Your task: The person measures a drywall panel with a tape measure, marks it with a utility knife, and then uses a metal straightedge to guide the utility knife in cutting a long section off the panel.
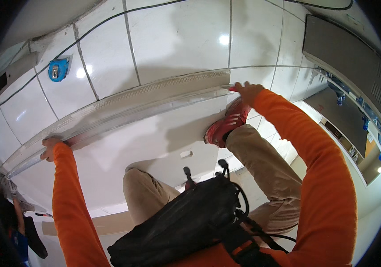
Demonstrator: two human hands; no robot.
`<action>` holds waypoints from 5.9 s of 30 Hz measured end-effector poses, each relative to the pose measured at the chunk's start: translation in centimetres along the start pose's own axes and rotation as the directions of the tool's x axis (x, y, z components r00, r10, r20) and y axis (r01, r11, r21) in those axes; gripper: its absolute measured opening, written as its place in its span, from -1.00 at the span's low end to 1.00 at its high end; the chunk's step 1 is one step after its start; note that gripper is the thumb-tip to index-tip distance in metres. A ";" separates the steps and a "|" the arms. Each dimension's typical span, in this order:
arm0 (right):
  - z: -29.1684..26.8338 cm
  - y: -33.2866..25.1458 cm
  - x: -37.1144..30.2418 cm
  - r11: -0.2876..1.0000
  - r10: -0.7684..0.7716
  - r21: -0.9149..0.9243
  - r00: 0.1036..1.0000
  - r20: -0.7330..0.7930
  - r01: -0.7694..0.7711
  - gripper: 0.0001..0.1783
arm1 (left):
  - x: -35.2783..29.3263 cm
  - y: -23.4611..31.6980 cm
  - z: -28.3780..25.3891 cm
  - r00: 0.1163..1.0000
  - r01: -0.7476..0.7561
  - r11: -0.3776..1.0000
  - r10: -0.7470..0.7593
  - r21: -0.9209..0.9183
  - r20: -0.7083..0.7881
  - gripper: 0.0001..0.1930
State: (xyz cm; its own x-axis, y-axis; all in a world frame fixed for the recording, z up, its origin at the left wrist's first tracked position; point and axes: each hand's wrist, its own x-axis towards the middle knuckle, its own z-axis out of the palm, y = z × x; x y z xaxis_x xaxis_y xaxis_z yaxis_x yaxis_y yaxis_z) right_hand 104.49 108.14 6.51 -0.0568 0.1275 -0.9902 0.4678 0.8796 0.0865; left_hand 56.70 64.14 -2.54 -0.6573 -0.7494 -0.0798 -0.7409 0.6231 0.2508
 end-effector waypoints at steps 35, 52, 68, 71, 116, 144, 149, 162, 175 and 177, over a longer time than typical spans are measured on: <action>-1.8 -5.8 1.2 0.994 -0.111 -0.032 0.993 -0.048 0.109 -0.43 | -1.2 1.0 -1.4 0.998 -0.007 0.999 0.005 0.043 0.068 -0.14; 3.5 7.1 -8.5 0.788 0.451 0.614 0.721 -0.525 -0.046 -0.72 | -0.9 0.4 -2.4 0.982 -0.069 0.974 0.029 0.214 0.184 -0.11; -24.7 -57.6 -0.8 0.829 -0.534 -0.071 0.749 -0.392 0.554 -0.65 | 13.5 -2.1 1.7 0.987 -0.115 0.992 0.109 -0.050 -0.118 -0.31; -25.2 -57.8 -1.8 0.849 -0.511 -0.048 0.796 -0.325 0.526 -0.65 | 13.1 -1.9 1.0 0.992 -0.108 0.986 0.098 -0.129 -0.081 -0.31; -23.3 -27.8 5.5 0.973 -0.176 -0.059 0.557 -0.812 0.221 -0.37 | -2.0 -19.9 -5.4 0.944 -0.328 0.943 0.325 0.057 0.063 -0.22; -18.4 -23.4 8.3 0.631 -0.729 -0.619 0.084 -0.680 0.468 -0.71 | -3.4 -21.5 -5.1 0.955 -0.294 0.948 0.296 0.124 -0.002 -0.26; -17.9 -22.5 10.0 0.610 -0.727 -0.669 -0.035 -0.685 0.423 -0.57 | -5.8 -20.4 -6.6 0.973 -0.207 0.978 0.203 0.022 0.107 -0.24; -18.4 -20.0 7.4 0.693 -0.486 -0.237 0.198 -0.851 0.681 -0.66 | -17.0 -50.0 -23.8 0.653 -0.574 0.734 0.143 0.363 0.744 -0.44; -4.9 -10.1 9.0 0.466 -0.508 0.049 0.312 -0.803 0.884 -0.60 | -51.8 -70.2 -22.1 0.518 0.429 0.897 -0.147 -0.107 0.843 -0.13; -5.7 -11.0 9.3 0.520 -0.537 -0.022 0.307 -0.786 0.854 -0.63 | -55.0 -68.7 -19.6 0.751 0.417 0.881 -0.195 -0.224 0.630 -0.15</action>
State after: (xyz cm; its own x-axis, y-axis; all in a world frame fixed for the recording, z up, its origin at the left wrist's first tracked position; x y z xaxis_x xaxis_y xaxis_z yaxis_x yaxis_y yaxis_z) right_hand 93.79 102.23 -3.07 -0.9617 -0.0732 -0.2642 0.1753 0.5766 -0.7980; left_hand 146.44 58.12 3.53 -0.4363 -0.5437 -0.7170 -0.8957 0.1860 0.4040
